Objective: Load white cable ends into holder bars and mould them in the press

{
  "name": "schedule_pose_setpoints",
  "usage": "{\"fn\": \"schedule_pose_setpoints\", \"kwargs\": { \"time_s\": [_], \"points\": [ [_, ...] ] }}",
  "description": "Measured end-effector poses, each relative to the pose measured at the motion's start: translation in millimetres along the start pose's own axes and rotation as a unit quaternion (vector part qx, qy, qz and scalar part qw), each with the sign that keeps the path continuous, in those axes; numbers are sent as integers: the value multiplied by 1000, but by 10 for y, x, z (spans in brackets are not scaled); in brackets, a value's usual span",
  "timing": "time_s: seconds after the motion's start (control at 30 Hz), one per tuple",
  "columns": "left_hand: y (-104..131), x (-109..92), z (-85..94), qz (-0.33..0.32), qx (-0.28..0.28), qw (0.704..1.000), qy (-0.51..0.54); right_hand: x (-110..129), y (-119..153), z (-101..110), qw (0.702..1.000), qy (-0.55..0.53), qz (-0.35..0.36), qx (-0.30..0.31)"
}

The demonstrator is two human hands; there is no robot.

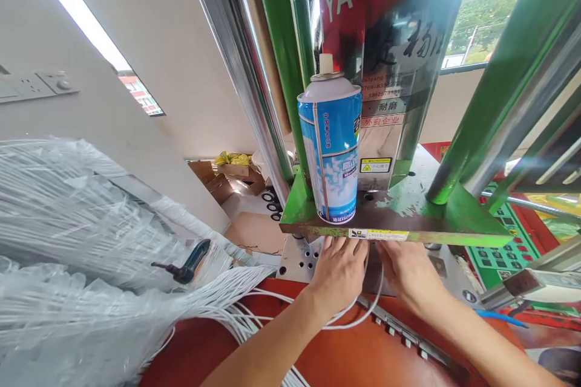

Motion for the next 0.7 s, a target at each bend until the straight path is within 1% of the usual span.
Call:
{"fn": "schedule_pose_setpoints", "kwargs": {
  "time_s": [0.07,0.13,0.23,0.37,0.47,0.53,0.6,0.67,0.7],
  "points": [
    [19,-21,-45,15,15,1000,-2,194,153,-48,999,47,11,13],
    [28,-19,-108,30,17,999,-5,296,198,-97,995,100,15,19],
    [23,32,-242,46,5,999,-2,278,133,-194,990,135,11,33],
    [8,108,-425,46,-14,999,-2,181,69,-308,989,140,3,43],
    [-10,114,-469,43,-29,998,-23,181,51,-320,990,134,3,36],
    [-39,111,-441,52,-27,998,-18,193,14,-284,991,129,6,31],
    [-66,107,-352,61,-14,998,5,187,-11,-207,992,120,11,25],
    [-39,104,-182,61,-1,997,39,160,60,-86,994,109,17,14],
    [20,106,-66,56,2,997,58,141,160,-12,995,100,22,4]
  ]
}}
Point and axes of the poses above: each hand's wrist, its own y-axis away from the middle knuckle, its own z-axis out of the back of the hand, x = y × z, the point moved 8 cm from there along -y, towards the middle knuckle, and after that the axes turned 3 degrees about y, right-handed, at the moved point
